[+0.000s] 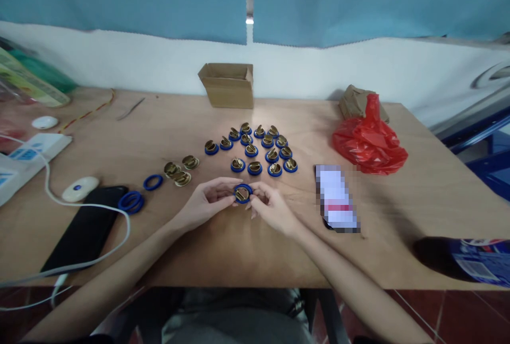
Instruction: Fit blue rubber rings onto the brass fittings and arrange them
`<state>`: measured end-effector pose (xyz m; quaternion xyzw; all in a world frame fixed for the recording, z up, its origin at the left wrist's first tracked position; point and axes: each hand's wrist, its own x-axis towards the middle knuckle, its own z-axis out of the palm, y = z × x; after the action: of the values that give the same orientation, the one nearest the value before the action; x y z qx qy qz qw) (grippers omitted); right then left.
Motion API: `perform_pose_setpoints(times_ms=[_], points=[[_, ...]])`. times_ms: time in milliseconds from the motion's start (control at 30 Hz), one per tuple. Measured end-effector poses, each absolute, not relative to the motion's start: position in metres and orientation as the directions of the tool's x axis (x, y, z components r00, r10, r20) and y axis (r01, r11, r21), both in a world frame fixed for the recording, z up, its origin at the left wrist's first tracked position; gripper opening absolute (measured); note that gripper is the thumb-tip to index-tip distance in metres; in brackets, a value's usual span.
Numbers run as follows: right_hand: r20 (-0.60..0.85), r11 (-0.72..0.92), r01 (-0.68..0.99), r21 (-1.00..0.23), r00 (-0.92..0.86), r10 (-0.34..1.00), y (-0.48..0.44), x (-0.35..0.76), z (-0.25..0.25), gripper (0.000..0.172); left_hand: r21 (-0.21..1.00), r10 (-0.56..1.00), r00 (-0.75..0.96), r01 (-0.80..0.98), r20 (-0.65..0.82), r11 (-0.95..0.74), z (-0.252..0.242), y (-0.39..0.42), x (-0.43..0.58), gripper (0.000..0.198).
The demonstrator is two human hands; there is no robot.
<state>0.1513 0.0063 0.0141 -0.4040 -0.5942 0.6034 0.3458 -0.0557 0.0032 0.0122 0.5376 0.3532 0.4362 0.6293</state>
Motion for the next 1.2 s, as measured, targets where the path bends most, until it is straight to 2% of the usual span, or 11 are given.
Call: perform_pose_setpoints(times_ms=[200, 433, 633, 800, 900, 1200], points=[[-0.075, -0.035, 0.097, -0.995, -0.449, 0.89, 0.004, 0.151, 0.012, 0.023, 0.979, 0.933, 0.359, -0.201, 0.031, 0.044, 0.013, 0.002, -0.054, 0.041], [-0.071, -0.011, 0.138, -0.99, -0.442, 0.894, 0.004, 0.152, 0.01, 0.022, 0.976, 0.93, 0.366, -0.209, 0.018, 0.064, 0.019, 0.001, -0.051, 0.041], [-0.1, -0.052, 0.116, -0.992, -0.459, 0.883, 0.005, 0.152, 0.013, 0.021, 0.98, 0.932, 0.363, -0.192, 0.017, 0.057, 0.016, 0.001, -0.051, 0.041], [-0.127, -0.129, 0.036, -0.991, -0.552, 0.824, 0.01, 0.157, 0.021, 0.024, 0.977, 0.923, 0.384, -0.204, 0.017, 0.067, 0.014, 0.003, -0.055, 0.042], [-0.11, -0.116, 0.026, -0.993, -0.566, 0.817, 0.012, 0.161, 0.024, 0.023, 0.978, 0.922, 0.388, -0.197, 0.01, 0.072, 0.016, 0.003, -0.055, 0.041], [-0.092, -0.029, 0.124, -0.992, -0.541, 0.836, 0.012, 0.162, 0.024, 0.035, 0.99, 0.942, 0.333, -0.103, -0.053, 0.092, 0.016, 0.003, -0.054, 0.035]])
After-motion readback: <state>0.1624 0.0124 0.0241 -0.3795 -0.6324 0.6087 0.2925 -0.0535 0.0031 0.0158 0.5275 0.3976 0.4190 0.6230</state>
